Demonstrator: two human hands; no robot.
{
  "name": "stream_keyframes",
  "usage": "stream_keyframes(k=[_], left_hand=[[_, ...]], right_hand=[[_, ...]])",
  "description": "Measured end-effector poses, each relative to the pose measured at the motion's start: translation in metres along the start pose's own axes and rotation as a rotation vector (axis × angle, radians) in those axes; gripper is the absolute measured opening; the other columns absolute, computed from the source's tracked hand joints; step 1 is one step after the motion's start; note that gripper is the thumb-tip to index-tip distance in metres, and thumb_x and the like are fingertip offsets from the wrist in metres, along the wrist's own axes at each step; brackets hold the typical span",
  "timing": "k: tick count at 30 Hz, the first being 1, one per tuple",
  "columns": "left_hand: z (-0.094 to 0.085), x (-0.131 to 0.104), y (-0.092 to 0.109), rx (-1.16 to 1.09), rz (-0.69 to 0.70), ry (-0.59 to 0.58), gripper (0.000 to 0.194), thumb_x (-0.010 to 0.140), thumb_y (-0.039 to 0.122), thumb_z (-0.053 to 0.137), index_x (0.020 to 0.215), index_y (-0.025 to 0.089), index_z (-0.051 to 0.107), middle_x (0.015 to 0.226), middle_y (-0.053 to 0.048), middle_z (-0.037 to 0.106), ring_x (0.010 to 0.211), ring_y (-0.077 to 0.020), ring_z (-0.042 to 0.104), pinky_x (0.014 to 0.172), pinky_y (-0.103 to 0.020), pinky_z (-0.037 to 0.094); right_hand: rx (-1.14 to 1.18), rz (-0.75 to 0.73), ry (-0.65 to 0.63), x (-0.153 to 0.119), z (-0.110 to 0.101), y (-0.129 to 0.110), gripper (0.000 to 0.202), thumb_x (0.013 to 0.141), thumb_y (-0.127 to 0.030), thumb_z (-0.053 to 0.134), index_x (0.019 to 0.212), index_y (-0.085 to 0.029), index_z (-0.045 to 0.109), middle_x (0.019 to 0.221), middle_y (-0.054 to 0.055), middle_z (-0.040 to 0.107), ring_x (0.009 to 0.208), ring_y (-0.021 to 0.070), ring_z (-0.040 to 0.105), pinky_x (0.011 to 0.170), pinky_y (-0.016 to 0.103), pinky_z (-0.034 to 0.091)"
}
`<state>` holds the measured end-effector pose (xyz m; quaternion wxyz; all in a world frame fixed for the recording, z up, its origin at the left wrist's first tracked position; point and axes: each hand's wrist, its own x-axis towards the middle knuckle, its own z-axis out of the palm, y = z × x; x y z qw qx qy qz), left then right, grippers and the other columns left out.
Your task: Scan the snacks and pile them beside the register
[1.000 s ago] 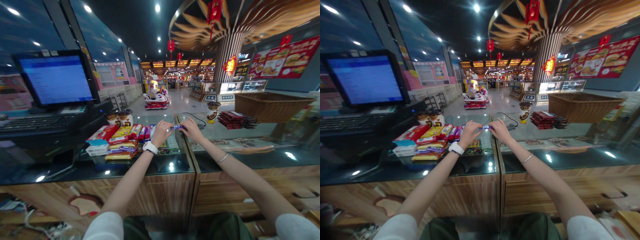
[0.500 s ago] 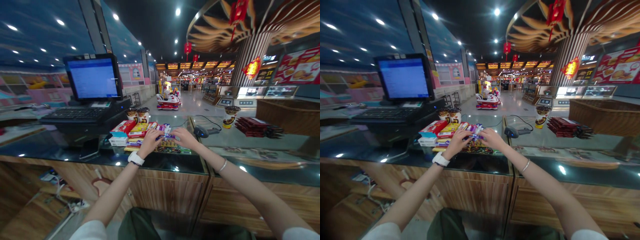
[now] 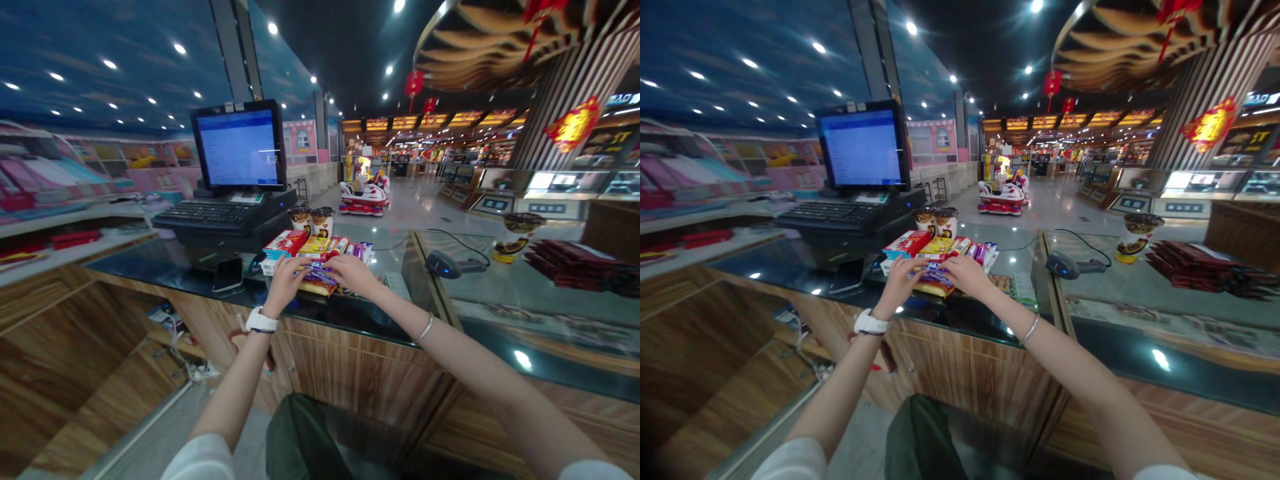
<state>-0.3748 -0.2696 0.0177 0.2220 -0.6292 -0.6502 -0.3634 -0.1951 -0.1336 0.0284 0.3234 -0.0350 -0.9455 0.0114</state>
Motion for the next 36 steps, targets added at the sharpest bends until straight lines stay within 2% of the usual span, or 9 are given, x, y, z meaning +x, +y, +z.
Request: stream_keyframes(k=[5, 9, 12, 17, 21, 30, 36], left_hand=[[-0.001, -0.010, -0.017, -0.006, -0.083, 0.017, 0.016, 0.090, 0.023, 0.059, 0.103, 0.025, 0.068, 0.113, -0.005, 0.074, 0.108, -0.0243, 0.066, 0.114, -0.056, 0.032], [0.002, -0.015, -0.019, -0.003, -0.119, 0.020, 0.014, 0.090, 0.022, 0.058, 0.099, 0.025, 0.068, 0.114, -0.006, 0.074, 0.109, -0.0253, 0.066, 0.113, -0.056, 0.034], [0.003, -0.018, -0.017, 0.036, -0.087, -0.006, 0.015, 0.089, 0.021, 0.059, 0.101, 0.025, 0.068, 0.115, -0.006, 0.074, 0.110, -0.0249, 0.065, 0.112, -0.056, 0.035], [0.003, -0.023, -0.015, 0.104, -0.052, -0.007, 0.018, 0.089, 0.018, 0.055, 0.100, 0.024, 0.068, 0.111, -0.005, 0.074, 0.110, -0.0243, 0.065, 0.112, -0.053, 0.038], [0.003, -0.024, -0.015, 0.108, -0.082, 0.001, 0.020, 0.090, 0.016, 0.053, 0.101, 0.023, 0.069, 0.110, -0.005, 0.075, 0.108, -0.0240, 0.066, 0.110, -0.052, 0.040], [0.003, -0.026, -0.017, 0.138, -0.086, 0.031, 0.021, 0.091, 0.020, 0.055, 0.104, 0.023, 0.070, 0.114, -0.008, 0.073, 0.109, -0.0258, 0.065, 0.104, -0.049, 0.045], [0.000, -0.024, -0.011, 0.134, -0.111, 0.013, 0.024, 0.090, 0.019, 0.055, 0.108, 0.022, 0.070, 0.117, -0.006, 0.071, 0.109, -0.0253, 0.063, 0.100, -0.045, 0.047]], right_hand=[[0.001, 0.046, 0.001, 0.015, 0.022, -0.008, 0.017, 0.094, -0.023, 0.061, 0.109, -0.020, 0.068, 0.110, 0.010, 0.072, 0.102, 0.0236, 0.066, 0.090, 0.037, 0.049], [0.034, 0.088, 0.007, 0.018, 0.036, -0.007, 0.016, 0.094, -0.023, 0.061, 0.108, -0.020, 0.068, 0.106, 0.009, 0.072, 0.100, 0.0223, 0.066, 0.088, 0.036, 0.049], [0.079, 0.099, 0.026, 0.016, 0.042, -0.004, 0.015, 0.094, -0.023, 0.060, 0.106, -0.020, 0.069, 0.106, 0.009, 0.073, 0.100, 0.0225, 0.066, 0.088, 0.037, 0.050], [0.140, 0.040, 0.067, 0.012, 0.044, -0.003, 0.019, 0.095, -0.018, 0.055, 0.106, -0.019, 0.071, 0.114, 0.010, 0.069, 0.106, 0.0224, 0.064, 0.093, 0.039, 0.050], [0.134, 0.022, 0.022, 0.007, 0.044, -0.006, 0.026, 0.090, -0.012, 0.058, 0.113, -0.018, 0.068, 0.113, 0.010, 0.068, 0.104, 0.0234, 0.062, 0.094, 0.041, 0.049], [0.103, 0.015, -0.025, 0.006, 0.041, -0.011, 0.025, 0.094, -0.015, 0.055, 0.115, -0.017, 0.069, 0.121, 0.012, 0.067, 0.107, 0.0241, 0.059, 0.096, 0.042, 0.046], [0.082, 0.036, -0.004, 0.005, 0.039, -0.017, 0.037, 0.090, -0.014, 0.058, 0.127, -0.017, 0.064, 0.134, 0.013, 0.061, 0.122, 0.0270, 0.055, 0.110, 0.049, 0.037]])
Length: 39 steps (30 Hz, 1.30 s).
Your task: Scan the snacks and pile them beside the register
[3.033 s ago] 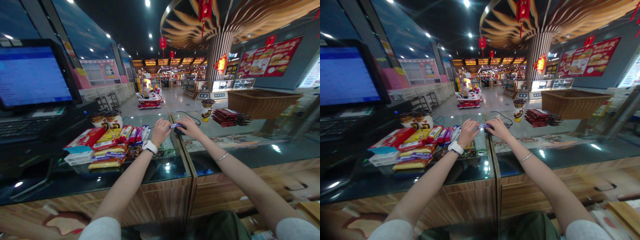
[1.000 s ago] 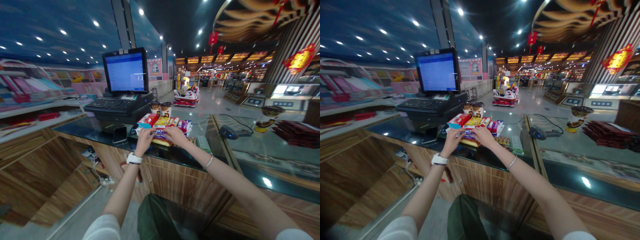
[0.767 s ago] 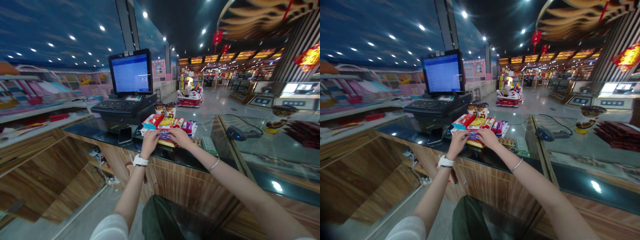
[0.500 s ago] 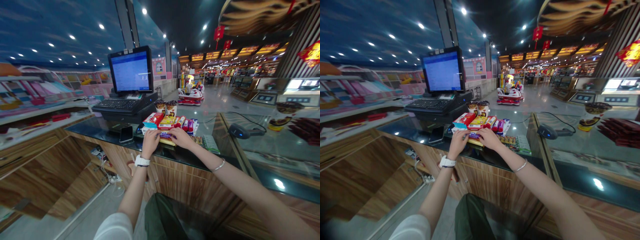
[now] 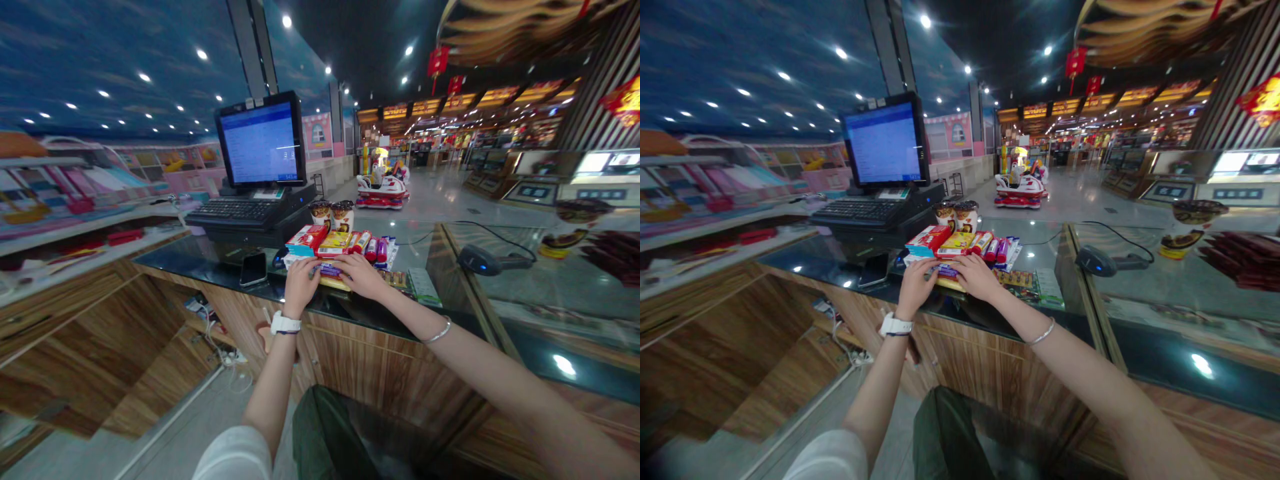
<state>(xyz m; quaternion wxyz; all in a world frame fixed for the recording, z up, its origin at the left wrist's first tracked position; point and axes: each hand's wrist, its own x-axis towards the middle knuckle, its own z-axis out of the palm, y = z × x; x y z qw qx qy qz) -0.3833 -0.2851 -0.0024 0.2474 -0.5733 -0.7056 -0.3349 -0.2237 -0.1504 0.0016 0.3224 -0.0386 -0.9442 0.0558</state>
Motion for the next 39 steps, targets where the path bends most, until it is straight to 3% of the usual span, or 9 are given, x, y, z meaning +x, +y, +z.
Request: stream_keyframes(k=[10, 16, 25, 39], left_hand=[[-0.005, 0.005, 0.011, 0.039, 0.018, -0.045, 0.027, 0.093, 0.024, 0.052, 0.113, 0.024, 0.070, 0.126, -0.005, 0.069, 0.113, -0.0264, 0.060, 0.109, -0.050, 0.039], [-0.005, 0.007, 0.025, -0.022, 0.035, -0.009, 0.029, 0.095, 0.027, 0.050, 0.118, 0.022, 0.068, 0.127, -0.007, 0.068, 0.118, -0.0252, 0.059, 0.111, -0.050, 0.038], [0.010, 0.022, 0.096, -0.083, 0.159, -0.094, 0.033, 0.095, 0.028, 0.051, 0.126, 0.024, 0.064, 0.136, -0.005, 0.062, 0.125, -0.0240, 0.054, 0.116, -0.052, 0.034], [0.063, 0.040, 0.207, -0.121, 0.485, -0.304, 0.043, 0.097, 0.033, 0.049, 0.139, 0.025, 0.052, 0.149, -0.006, 0.050, 0.140, -0.0233, 0.041, 0.123, -0.053, 0.020]], right_hand=[[0.007, 0.023, -0.010, -0.003, -0.005, 0.003, 0.045, 0.090, -0.019, 0.055, 0.135, -0.019, 0.057, 0.143, 0.011, 0.056, 0.130, 0.0265, 0.051, 0.118, 0.054, 0.028], [-0.068, -0.036, -0.043, -0.017, -0.023, 0.006, 0.046, 0.090, -0.019, 0.054, 0.137, -0.021, 0.055, 0.145, 0.010, 0.055, 0.136, 0.0261, 0.047, 0.120, 0.056, 0.024], [-0.198, 0.022, -0.026, -0.068, -0.074, 0.032, 0.048, 0.093, -0.024, 0.050, 0.141, -0.019, 0.051, 0.145, 0.011, 0.055, 0.137, 0.0254, 0.047, 0.120, 0.055, 0.025], [-0.497, 0.202, -0.016, -0.180, -0.157, 0.083, 0.050, 0.096, -0.028, 0.045, 0.144, -0.019, 0.047, 0.150, 0.010, 0.050, 0.139, 0.0261, 0.045, 0.119, 0.054, 0.029]])
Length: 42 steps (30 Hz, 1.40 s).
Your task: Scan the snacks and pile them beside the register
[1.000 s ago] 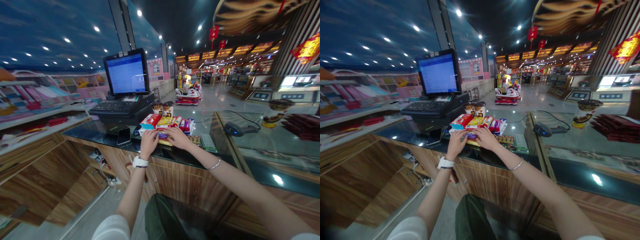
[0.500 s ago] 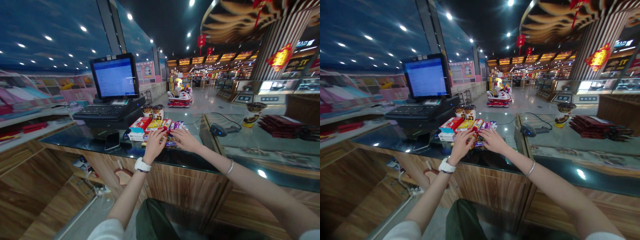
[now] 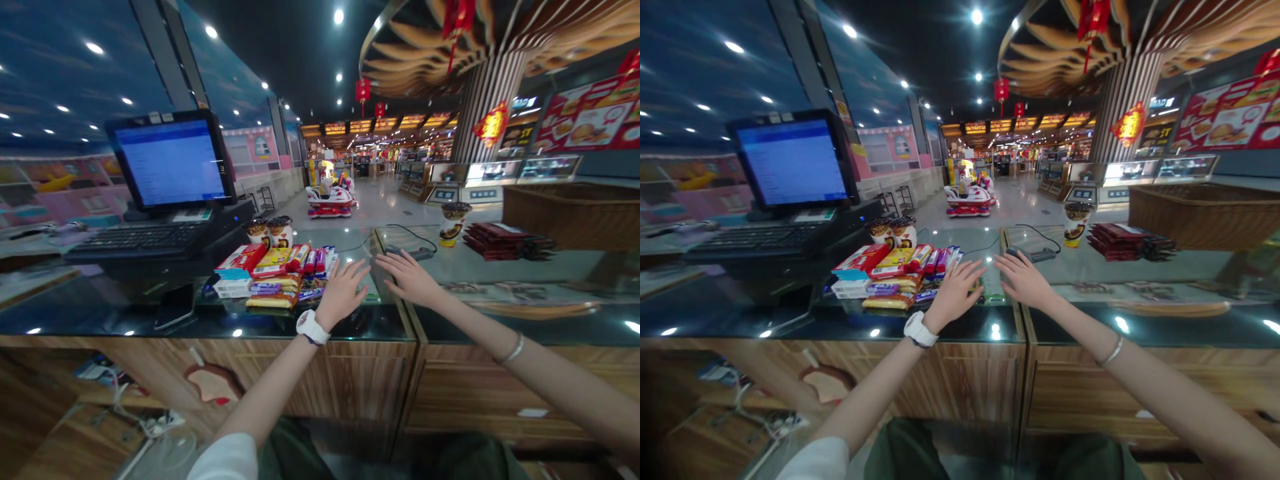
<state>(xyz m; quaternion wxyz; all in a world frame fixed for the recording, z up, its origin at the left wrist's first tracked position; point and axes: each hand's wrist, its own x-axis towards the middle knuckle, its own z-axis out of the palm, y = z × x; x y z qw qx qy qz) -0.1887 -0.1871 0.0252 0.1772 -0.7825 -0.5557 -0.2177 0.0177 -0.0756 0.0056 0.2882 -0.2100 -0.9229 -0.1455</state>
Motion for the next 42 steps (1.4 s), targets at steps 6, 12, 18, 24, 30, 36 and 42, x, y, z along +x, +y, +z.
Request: stream_keyframes(k=[6, 12, 18, 24, 30, 36, 42], left_hand=[[0.018, 0.043, 0.031, 0.025, 0.143, -0.075, 0.049, 0.098, 0.036, 0.047, 0.145, 0.023, 0.044, 0.156, -0.006, 0.042, 0.145, -0.0253, 0.034, 0.124, -0.054, 0.016], [0.044, 0.083, 0.057, -0.014, 0.222, -0.080, 0.053, 0.095, 0.039, 0.052, 0.146, 0.024, 0.044, 0.157, -0.007, 0.039, 0.146, -0.0276, 0.032, 0.124, -0.053, 0.014], [0.075, 0.125, 0.083, -0.044, 0.278, -0.104, 0.054, 0.095, 0.036, 0.052, 0.146, 0.023, 0.043, 0.157, -0.008, 0.038, 0.146, -0.0275, 0.032, 0.124, -0.054, 0.010], [0.104, 0.163, 0.114, -0.084, 0.316, -0.130, 0.054, 0.095, 0.035, 0.051, 0.146, 0.020, 0.044, 0.157, -0.010, 0.038, 0.146, -0.0290, 0.033, 0.124, -0.055, 0.012], [0.134, 0.202, 0.147, -0.162, 0.292, -0.156, 0.053, 0.094, 0.033, 0.052, 0.144, 0.018, 0.045, 0.156, -0.012, 0.039, 0.146, -0.0292, 0.033, 0.124, -0.056, 0.013], [0.171, 0.230, 0.170, -0.236, 0.251, -0.187, 0.054, 0.092, 0.031, 0.052, 0.144, 0.017, 0.045, 0.155, -0.015, 0.040, 0.145, -0.0310, 0.034, 0.123, -0.057, 0.013], [0.201, 0.249, 0.181, -0.328, 0.141, -0.212, 0.057, 0.091, 0.033, 0.053, 0.144, 0.014, 0.042, 0.155, -0.022, 0.037, 0.145, -0.0337, 0.035, 0.122, -0.058, 0.015]], right_hand=[[-0.080, 0.107, 0.030, -0.037, -0.011, 0.042, 0.052, 0.095, -0.028, 0.044, 0.146, -0.019, 0.045, 0.151, 0.010, 0.048, 0.140, 0.0268, 0.043, 0.119, 0.054, 0.027], [-0.119, 0.265, 0.016, -0.065, -0.023, 0.083, 0.056, 0.093, -0.031, 0.045, 0.147, -0.020, 0.043, 0.152, 0.010, 0.046, 0.141, 0.0283, 0.042, 0.120, 0.054, 0.024], [-0.181, 0.387, 0.022, -0.092, -0.033, 0.120, 0.057, 0.092, -0.032, 0.045, 0.147, -0.017, 0.043, 0.151, 0.012, 0.047, 0.140, 0.0290, 0.041, 0.120, 0.055, 0.021], [-0.233, 0.488, 0.019, -0.115, -0.042, 0.151, 0.056, 0.090, -0.030, 0.044, 0.144, -0.014, 0.045, 0.153, 0.013, 0.044, 0.141, 0.0293, 0.040, 0.120, 0.054, 0.022], [-0.260, 0.585, 0.069, -0.127, -0.046, 0.182, 0.056, 0.086, -0.026, 0.047, 0.141, -0.013, 0.047, 0.150, 0.014, 0.047, 0.139, 0.0297, 0.042, 0.118, 0.053, 0.024], [-0.280, 0.790, 0.120, -0.143, -0.042, 0.218, 0.052, 0.083, -0.024, 0.050, 0.133, -0.011, 0.052, 0.136, 0.019, 0.058, 0.127, 0.0321, 0.052, 0.112, 0.052, 0.032], [-0.235, 1.106, 0.020, -0.168, -0.031, 0.252, 0.046, 0.077, -0.024, 0.055, 0.122, -0.014, 0.055, 0.122, 0.019, 0.064, 0.112, 0.0328, 0.060, 0.096, 0.046, 0.045]])
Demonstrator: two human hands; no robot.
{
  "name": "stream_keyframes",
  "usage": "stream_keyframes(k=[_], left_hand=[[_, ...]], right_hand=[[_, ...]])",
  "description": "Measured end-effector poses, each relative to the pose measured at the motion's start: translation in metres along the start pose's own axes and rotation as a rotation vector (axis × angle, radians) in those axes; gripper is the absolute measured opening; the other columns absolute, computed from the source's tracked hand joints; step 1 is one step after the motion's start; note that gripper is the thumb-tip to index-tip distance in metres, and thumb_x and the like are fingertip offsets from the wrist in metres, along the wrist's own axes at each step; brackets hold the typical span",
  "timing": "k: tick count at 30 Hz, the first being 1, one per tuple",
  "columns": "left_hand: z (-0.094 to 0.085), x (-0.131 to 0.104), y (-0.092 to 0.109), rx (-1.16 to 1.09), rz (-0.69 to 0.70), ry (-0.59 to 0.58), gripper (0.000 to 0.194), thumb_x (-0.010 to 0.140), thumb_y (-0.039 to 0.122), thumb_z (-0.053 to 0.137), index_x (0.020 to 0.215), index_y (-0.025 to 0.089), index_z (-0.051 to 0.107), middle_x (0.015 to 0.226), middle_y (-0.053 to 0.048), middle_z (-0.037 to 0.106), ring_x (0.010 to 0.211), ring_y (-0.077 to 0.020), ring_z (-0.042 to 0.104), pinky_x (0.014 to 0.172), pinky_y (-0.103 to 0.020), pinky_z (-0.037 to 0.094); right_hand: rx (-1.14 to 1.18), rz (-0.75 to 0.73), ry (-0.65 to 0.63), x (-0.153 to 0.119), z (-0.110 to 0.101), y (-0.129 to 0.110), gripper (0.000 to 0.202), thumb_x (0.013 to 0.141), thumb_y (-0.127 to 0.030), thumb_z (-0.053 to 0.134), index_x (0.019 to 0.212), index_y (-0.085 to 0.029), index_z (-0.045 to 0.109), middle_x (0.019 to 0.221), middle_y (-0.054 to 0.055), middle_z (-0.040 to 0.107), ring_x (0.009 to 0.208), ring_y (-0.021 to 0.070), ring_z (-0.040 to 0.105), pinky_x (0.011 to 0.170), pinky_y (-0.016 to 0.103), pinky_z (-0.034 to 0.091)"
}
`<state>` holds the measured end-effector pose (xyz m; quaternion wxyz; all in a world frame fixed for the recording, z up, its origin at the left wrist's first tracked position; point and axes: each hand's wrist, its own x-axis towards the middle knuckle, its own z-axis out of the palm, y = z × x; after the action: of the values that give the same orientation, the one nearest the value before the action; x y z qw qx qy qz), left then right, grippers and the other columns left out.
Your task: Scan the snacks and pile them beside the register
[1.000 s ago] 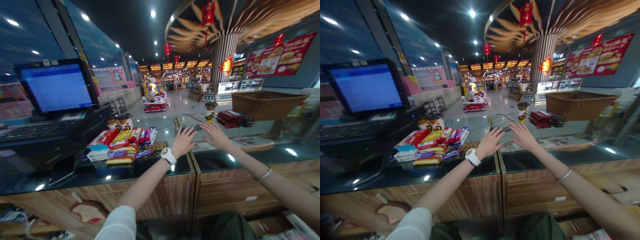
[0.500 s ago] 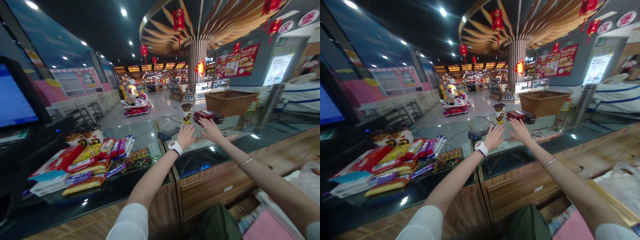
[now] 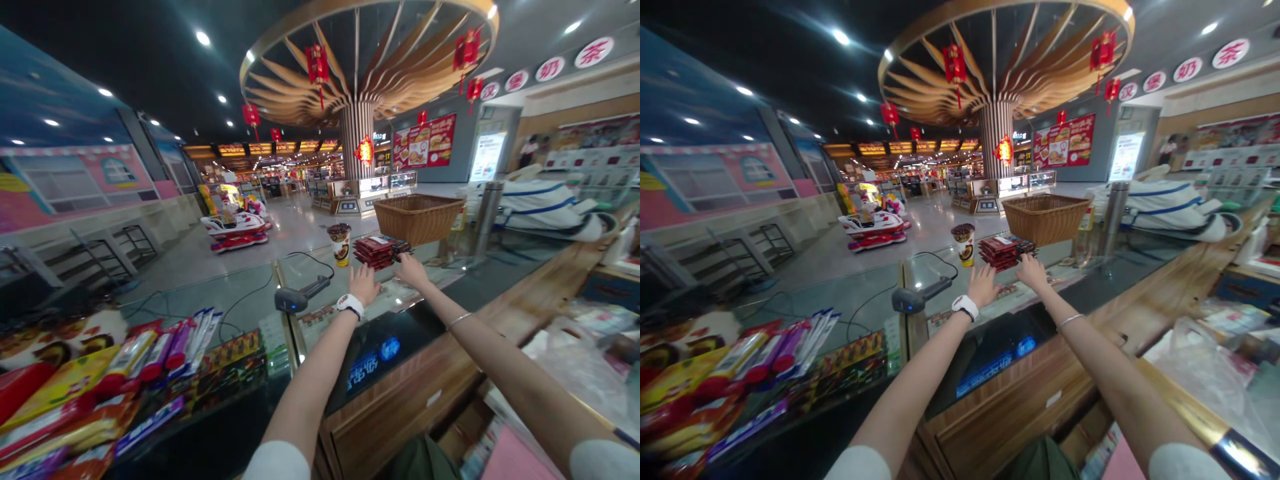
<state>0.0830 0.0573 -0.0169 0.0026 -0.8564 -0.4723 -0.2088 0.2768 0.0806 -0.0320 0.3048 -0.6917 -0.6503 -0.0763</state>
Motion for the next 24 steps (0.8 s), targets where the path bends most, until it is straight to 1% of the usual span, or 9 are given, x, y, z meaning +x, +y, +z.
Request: stream_keyframes(k=[2, 4, 7, 11, 14, 17, 20, 22, 24], left_hand=[[0.004, 0.010, -0.002, -0.070, -0.083, 0.040, 0.061, 0.090, 0.033, 0.054, 0.144, 0.010, 0.039, 0.154, -0.025, 0.038, 0.145, -0.0343, 0.035, 0.121, -0.056, 0.017], [0.006, 0.021, -0.006, -0.167, -0.169, 0.104, 0.066, 0.090, 0.035, 0.055, 0.146, 0.007, 0.034, 0.153, -0.027, 0.037, 0.145, -0.0345, 0.034, 0.120, -0.054, 0.022], [0.012, 0.038, -0.011, -0.338, -0.249, 0.195, 0.073, 0.089, 0.037, 0.058, 0.148, 0.007, 0.027, 0.154, -0.028, 0.034, 0.146, -0.0337, 0.033, 0.118, -0.052, 0.028], [0.024, 0.058, -0.018, -0.539, -0.318, 0.221, 0.077, 0.088, 0.036, 0.060, 0.149, 0.006, 0.023, 0.156, -0.027, 0.032, 0.147, -0.0297, 0.033, 0.119, -0.046, 0.030], [0.034, 0.068, -0.023, -0.632, -0.302, 0.236, 0.080, 0.087, 0.035, 0.061, 0.150, 0.010, 0.021, 0.156, -0.023, 0.033, 0.146, -0.0269, 0.034, 0.119, -0.044, 0.031], [0.041, 0.074, -0.027, -0.648, -0.272, 0.232, 0.086, 0.085, 0.036, 0.063, 0.153, 0.013, 0.016, 0.158, -0.021, 0.031, 0.147, -0.0262, 0.032, 0.119, -0.045, 0.031], [0.044, 0.077, -0.031, -0.623, -0.283, 0.215, 0.093, 0.085, 0.040, 0.064, 0.155, 0.014, 0.010, 0.160, -0.020, 0.026, 0.149, -0.0259, 0.029, 0.119, -0.044, 0.032], [0.044, 0.079, -0.033, -0.624, -0.288, 0.209, 0.097, 0.084, 0.044, 0.066, 0.156, 0.017, 0.006, 0.162, -0.019, 0.023, 0.149, -0.0268, 0.028, 0.118, -0.045, 0.033], [0.044, 0.081, -0.034, -0.624, -0.299, 0.200, 0.101, 0.082, 0.045, 0.068, 0.157, 0.020, 0.005, 0.163, -0.019, 0.020, 0.148, -0.0283, 0.030, 0.117, -0.045, 0.035]], right_hand=[[0.079, 0.099, 0.056, 0.009, 0.001, 0.013, 0.039, 0.079, -0.026, 0.053, 0.117, -0.015, 0.057, 0.118, 0.018, 0.065, 0.110, 0.0313, 0.061, 0.094, 0.043, 0.046], [0.164, 0.168, 0.150, 0.022, -0.002, 0.026, 0.034, 0.081, -0.029, 0.050, 0.112, -0.015, 0.058, 0.113, 0.017, 0.065, 0.108, 0.0306, 0.061, 0.093, 0.042, 0.047], [0.276, 0.216, 0.253, 0.048, -0.009, 0.045, 0.032, 0.082, -0.030, 0.048, 0.106, -0.014, 0.061, 0.109, 0.018, 0.065, 0.106, 0.0301, 0.060, 0.096, 0.043, 0.046], [0.406, 0.170, 0.192, 0.084, -0.012, 0.057, 0.032, 0.083, -0.031, 0.052, 0.106, -0.013, 0.065, 0.111, 0.017, 0.067, 0.108, 0.0278, 0.060, 0.100, 0.042, 0.044], [0.458, 0.114, 0.118, 0.103, -0.004, 0.059, 0.031, 0.081, -0.038, 0.061, 0.101, -0.016, 0.070, 0.110, 0.013, 0.070, 0.108, 0.0254, 0.062, 0.101, 0.040, 0.045], [0.531, 0.112, 0.060, 0.113, 0.009, 0.061, 0.034, 0.080, -0.044, 0.065, 0.102, -0.019, 0.072, 0.107, 0.010, 0.074, 0.103, 0.0233, 0.066, 0.097, 0.037, 0.048], [0.600, 0.165, 0.062, 0.119, 0.021, 0.066, 0.041, 0.086, -0.049, 0.056, 0.109, -0.018, 0.072, 0.112, 0.010, 0.074, 0.107, 0.0235, 0.067, 0.098, 0.038, 0.049], [0.642, 0.185, 0.056, 0.122, 0.027, 0.070, 0.044, 0.088, -0.049, 0.052, 0.109, -0.016, 0.073, 0.116, 0.011, 0.073, 0.111, 0.0239, 0.066, 0.100, 0.039, 0.048], [0.682, 0.182, 0.022, 0.124, 0.030, 0.073, 0.042, 0.085, -0.047, 0.057, 0.106, -0.016, 0.075, 0.116, 0.011, 0.073, 0.111, 0.0241, 0.066, 0.101, 0.039, 0.049]])
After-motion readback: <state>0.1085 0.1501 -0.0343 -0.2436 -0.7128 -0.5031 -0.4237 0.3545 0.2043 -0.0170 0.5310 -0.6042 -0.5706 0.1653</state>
